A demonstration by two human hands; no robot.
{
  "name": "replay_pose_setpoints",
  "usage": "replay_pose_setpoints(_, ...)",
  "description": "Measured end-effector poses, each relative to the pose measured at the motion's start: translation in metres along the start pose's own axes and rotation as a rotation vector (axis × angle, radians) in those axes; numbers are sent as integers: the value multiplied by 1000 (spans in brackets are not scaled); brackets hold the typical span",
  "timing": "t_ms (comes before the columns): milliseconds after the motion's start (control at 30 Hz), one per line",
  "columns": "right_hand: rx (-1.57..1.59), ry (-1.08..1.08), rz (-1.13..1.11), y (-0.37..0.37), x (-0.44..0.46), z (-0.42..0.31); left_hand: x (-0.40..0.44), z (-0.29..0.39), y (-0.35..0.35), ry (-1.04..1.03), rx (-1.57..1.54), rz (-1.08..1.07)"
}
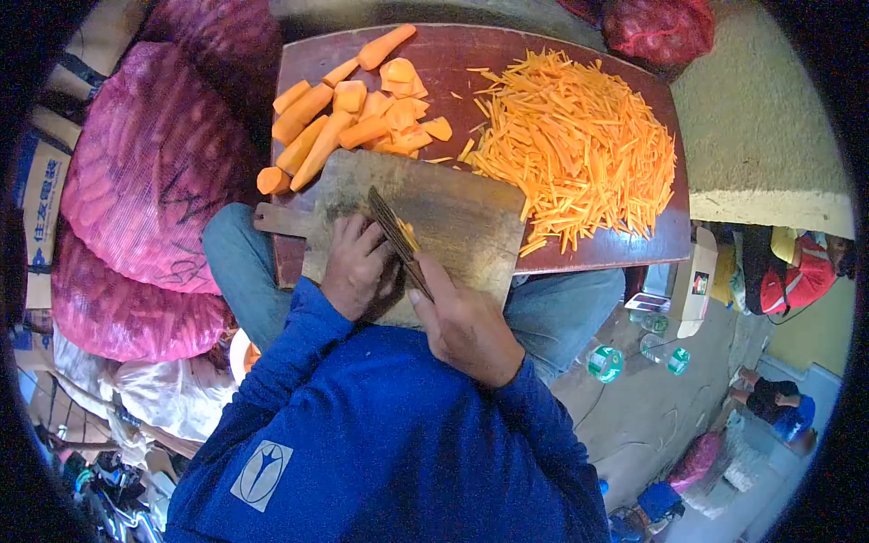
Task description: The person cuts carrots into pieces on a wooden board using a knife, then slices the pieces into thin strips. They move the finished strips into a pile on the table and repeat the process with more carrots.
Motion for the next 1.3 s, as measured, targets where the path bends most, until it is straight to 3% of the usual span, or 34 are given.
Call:
replay_pose_setpoints(367, 11, 55, 55, 2, -2, -5, -2, -3, -1, 38, -40, 58)
replay_pose_setpoints(467, 28, -22, -45, 1, -8, -6, 1, -1, 3, 14, -47, 117)
replay_pose_setpoints(667, 18, 66, 89, 1, -2, -3, -6, -6, -3, 45, -46, 135)
replay_pose_setpoints(833, 192, -107, -4, 21, -18, -10, -3, -6, 3, 171, -117, 331)
replay_pose_setpoints(967, 219, -54, -53, 11, -13, 10, -2, -11, 5, 249, -178, 442)
replay_pose_setpoints(1067, 228, -186, -81, 32, -3, 42, -1, -9, 5, 197, -128, 368)
replay_pose_setpoints(1167, 126, -98, 119, 66, 9, 66, 1, -5, 7, 201, -56, 258)
replay_pose_setpoints(1267, -127, -81, 304, 96, 17, 69, 10, -6, 7, 215, -147, 297)
replay_pose_setpoints(1300, -198, 16, 354, 102, 16, 66, 17, -7, 9, 209, -145, 294)
Point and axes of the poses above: each hand's wrist, its own x-axis towards the middle knuckle, its own y-axis out of the back of the hand, z = x × y, the point moved 2 cm from there along x, towards the middle knuckle, and after that the axes turned 10 degrees about -y, right-handed, at the moved point
